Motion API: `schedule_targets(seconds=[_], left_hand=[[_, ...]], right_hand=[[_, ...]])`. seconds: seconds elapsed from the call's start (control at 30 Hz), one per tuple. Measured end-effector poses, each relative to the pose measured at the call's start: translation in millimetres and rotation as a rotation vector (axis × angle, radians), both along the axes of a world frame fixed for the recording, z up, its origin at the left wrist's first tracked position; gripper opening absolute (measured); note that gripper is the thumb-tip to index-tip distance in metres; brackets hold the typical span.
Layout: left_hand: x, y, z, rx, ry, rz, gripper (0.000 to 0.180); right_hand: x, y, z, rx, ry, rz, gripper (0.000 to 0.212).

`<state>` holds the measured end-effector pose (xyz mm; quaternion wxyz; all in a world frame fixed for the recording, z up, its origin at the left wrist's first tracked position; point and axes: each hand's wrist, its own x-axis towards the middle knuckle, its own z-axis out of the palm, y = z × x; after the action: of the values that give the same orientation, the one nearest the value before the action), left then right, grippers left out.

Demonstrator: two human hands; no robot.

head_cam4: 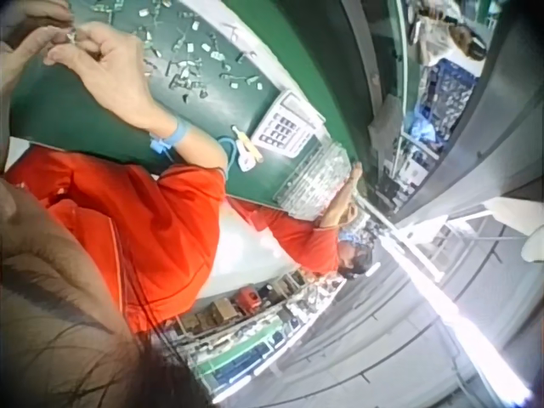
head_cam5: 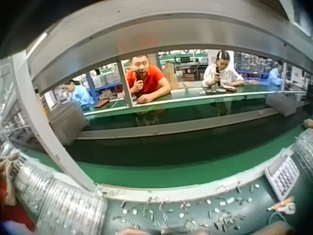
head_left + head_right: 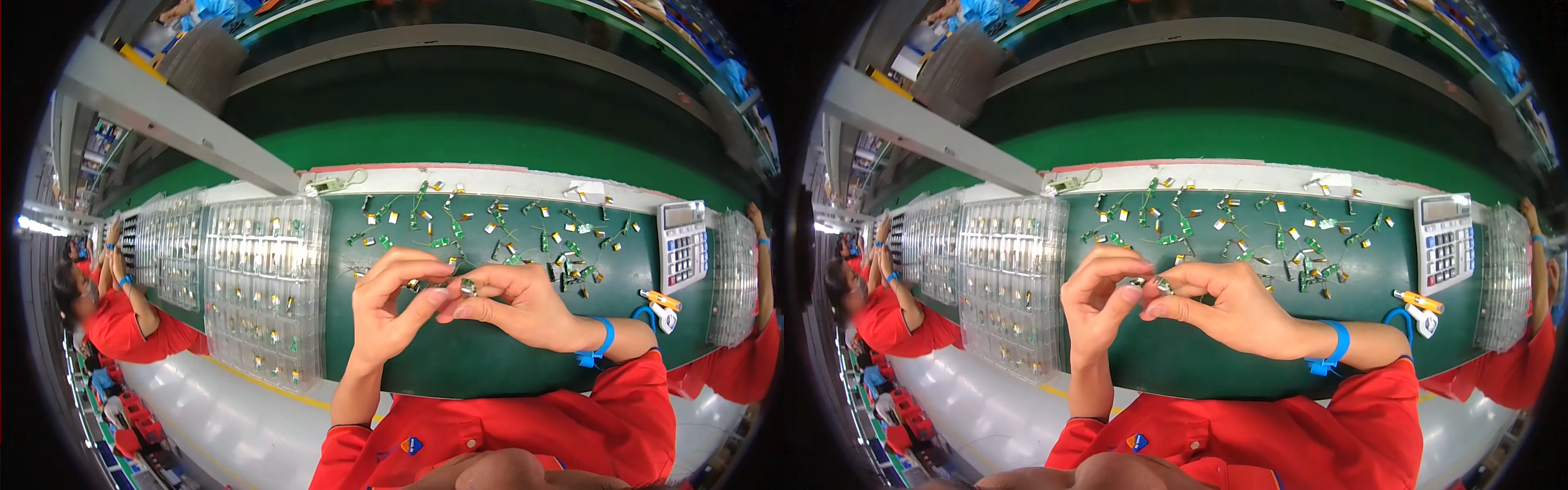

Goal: Assembling small electronic components into a plastic tray on an assembly line.

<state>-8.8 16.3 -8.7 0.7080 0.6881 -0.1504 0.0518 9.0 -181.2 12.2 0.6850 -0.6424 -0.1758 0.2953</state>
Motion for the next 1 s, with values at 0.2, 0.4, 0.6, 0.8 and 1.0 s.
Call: schedule_targets(seconds=[0.2,0.4,0.6,0.8,1.0], left_hand=[[-7,9,8,0.421,-0.389,-0.052,0.027],[-45,7,-9,0.693,-0.572,0.006,0.018],[-90,36,-5,0.825,-0.346,0.113,0.014],[-122,148,7,0.846,-0.066,0.936,0.015],[-151,209,-19,1.200,0.084,1.233,0.007]], right_hand=[[-4,11,-1,-0.305,-0.203,0.012,0.026],[-17,3,-14,-0.488,-0.143,0.203,0.021],[-26,20,-17,-0.350,-0.189,0.341,0.041],[-23,22,2,-0.498,-0.263,0.219,0.034],[-18,18,7,-0.502,-0.507,0.236,0.029]])
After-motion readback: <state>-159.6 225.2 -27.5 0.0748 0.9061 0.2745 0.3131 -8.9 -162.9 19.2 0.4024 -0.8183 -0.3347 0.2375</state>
